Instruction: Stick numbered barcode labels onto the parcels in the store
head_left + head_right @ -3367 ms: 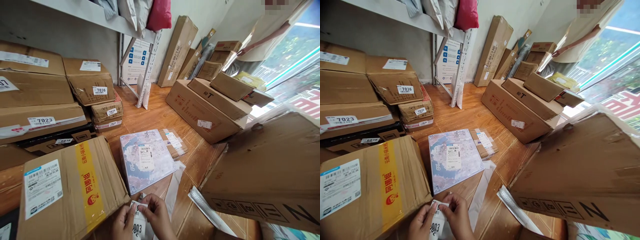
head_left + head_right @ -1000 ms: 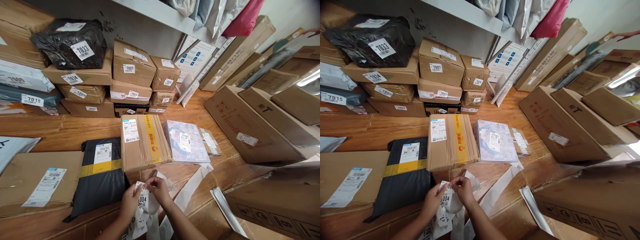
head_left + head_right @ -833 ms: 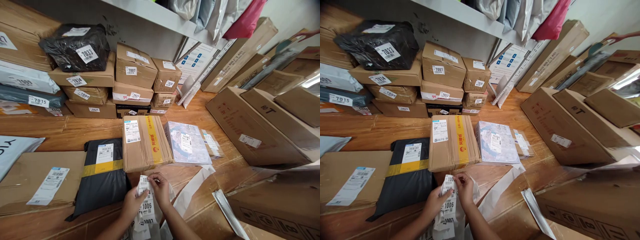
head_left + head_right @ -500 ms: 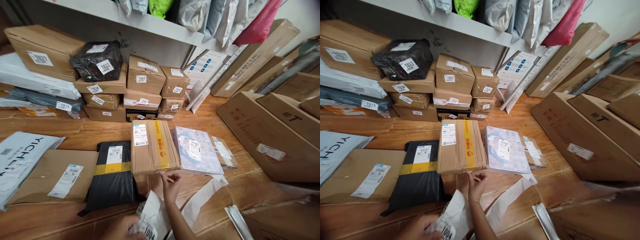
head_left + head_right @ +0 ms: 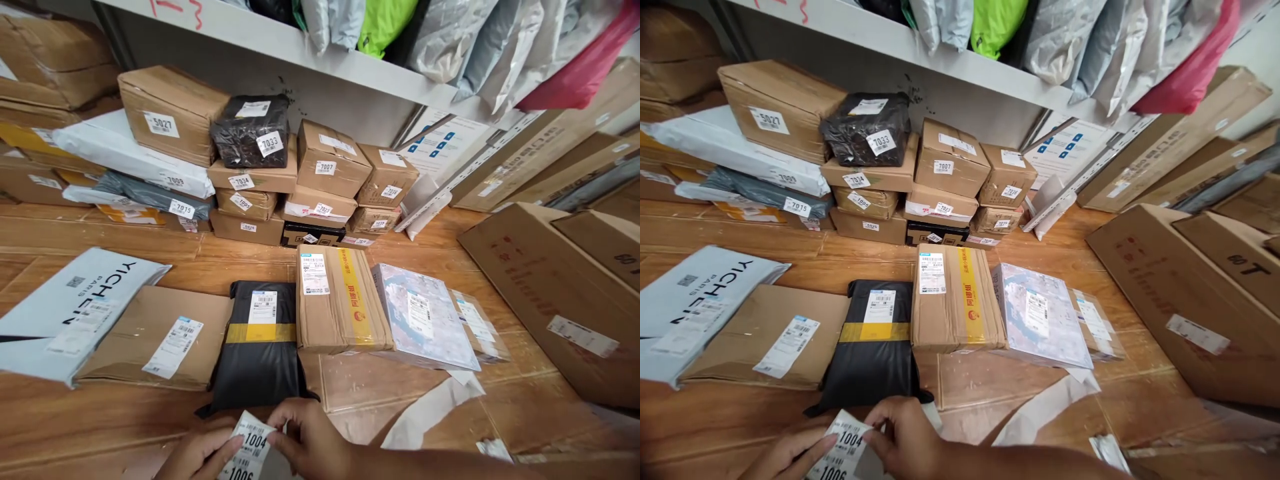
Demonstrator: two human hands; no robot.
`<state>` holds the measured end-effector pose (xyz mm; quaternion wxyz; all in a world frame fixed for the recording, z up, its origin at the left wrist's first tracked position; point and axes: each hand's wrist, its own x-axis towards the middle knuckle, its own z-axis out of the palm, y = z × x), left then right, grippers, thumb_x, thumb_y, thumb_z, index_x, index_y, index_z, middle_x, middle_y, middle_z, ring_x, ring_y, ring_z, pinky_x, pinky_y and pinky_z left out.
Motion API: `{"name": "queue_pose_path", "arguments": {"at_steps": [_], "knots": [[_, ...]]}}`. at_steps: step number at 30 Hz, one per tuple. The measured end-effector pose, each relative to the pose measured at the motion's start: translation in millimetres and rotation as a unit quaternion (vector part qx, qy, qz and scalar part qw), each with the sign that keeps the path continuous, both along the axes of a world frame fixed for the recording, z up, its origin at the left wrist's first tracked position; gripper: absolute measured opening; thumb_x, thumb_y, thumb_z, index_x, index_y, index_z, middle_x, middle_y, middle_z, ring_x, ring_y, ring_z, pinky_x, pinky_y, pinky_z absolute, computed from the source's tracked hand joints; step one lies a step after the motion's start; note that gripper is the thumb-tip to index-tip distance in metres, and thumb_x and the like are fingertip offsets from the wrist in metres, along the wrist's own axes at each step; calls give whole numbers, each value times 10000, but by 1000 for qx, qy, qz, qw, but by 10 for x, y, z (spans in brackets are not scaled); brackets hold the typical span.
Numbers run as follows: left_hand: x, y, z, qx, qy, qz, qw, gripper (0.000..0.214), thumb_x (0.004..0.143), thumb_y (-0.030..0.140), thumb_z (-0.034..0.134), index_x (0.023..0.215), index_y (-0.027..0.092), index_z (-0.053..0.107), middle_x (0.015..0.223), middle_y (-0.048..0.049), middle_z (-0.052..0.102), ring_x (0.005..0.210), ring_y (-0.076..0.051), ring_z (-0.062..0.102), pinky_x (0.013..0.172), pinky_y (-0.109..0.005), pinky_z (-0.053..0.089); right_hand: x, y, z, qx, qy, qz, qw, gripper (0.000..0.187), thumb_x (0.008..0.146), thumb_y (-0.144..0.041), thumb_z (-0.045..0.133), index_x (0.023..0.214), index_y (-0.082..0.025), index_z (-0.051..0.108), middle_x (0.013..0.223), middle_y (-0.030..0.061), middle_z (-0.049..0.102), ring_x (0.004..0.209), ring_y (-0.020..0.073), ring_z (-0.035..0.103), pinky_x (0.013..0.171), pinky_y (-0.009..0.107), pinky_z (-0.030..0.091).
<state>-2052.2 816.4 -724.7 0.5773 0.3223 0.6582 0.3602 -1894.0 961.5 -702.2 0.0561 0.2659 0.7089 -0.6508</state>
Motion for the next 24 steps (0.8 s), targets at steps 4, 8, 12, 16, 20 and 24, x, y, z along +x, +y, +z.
{"name": "queue_pose_path", "arguments": {"at_steps": [4,8,12,16,20,24], "knots": [[112,-81,-363,-9,-82,86,993,544,693,667,569,954,207,695,864,-46,702,868,-232,610,805,-302,473,-135,-141,-210,-36,-104,-93,990,46,648,-211,658,637,-182,625,557,-46,529,517,89,474,504,200,377],[221,-167,-586,-22,-13,139,990,542,736,701,453,660,182,591,648,0,604,667,-168,547,640,-251,439,-217,-304,-436,-66,-111,-206,970,147,547,-217,722,640,-187,612,530,-58,536,491,84,458,464,198,364],[295,-260,-657,-57,13,148,987,478,755,667,419,643,208,495,597,28,554,628,-155,527,600,-238,413,-138,-567,-705,-140,-186,-246,941,234,494,-285,756,564,-185,557,486,-53,539,404,73,418,390,205,329],[340,-329,-744,-53,-118,84,988,434,697,620,502,753,194,564,753,-26,680,741,-201,613,674,-269,452,-20,-766,-923,-80,-188,-303,931,238,464,-281,795,539,-190,589,488,-42,547,451,98,462,432,221,355],[359,-348,-906,-99,-45,107,988,474,703,625,452,693,174,596,736,-66,699,747,-239,626,670,-295,441,-71,-886,-1049,-25,-184,-276,943,174,560,-288,762,500,-198,626,486,-19,577,476,122,493,501,255,398],[330,-363,-1009,-140,-12,90,986,487,761,575,402,720,161,655,723,-75,714,718,-247,646,637,-295,422,-155,-880,-1157,66,-152,-292,942,187,645,-375,704,555,-214,674,566,34,661,563,197,600,568,304,466]]}}
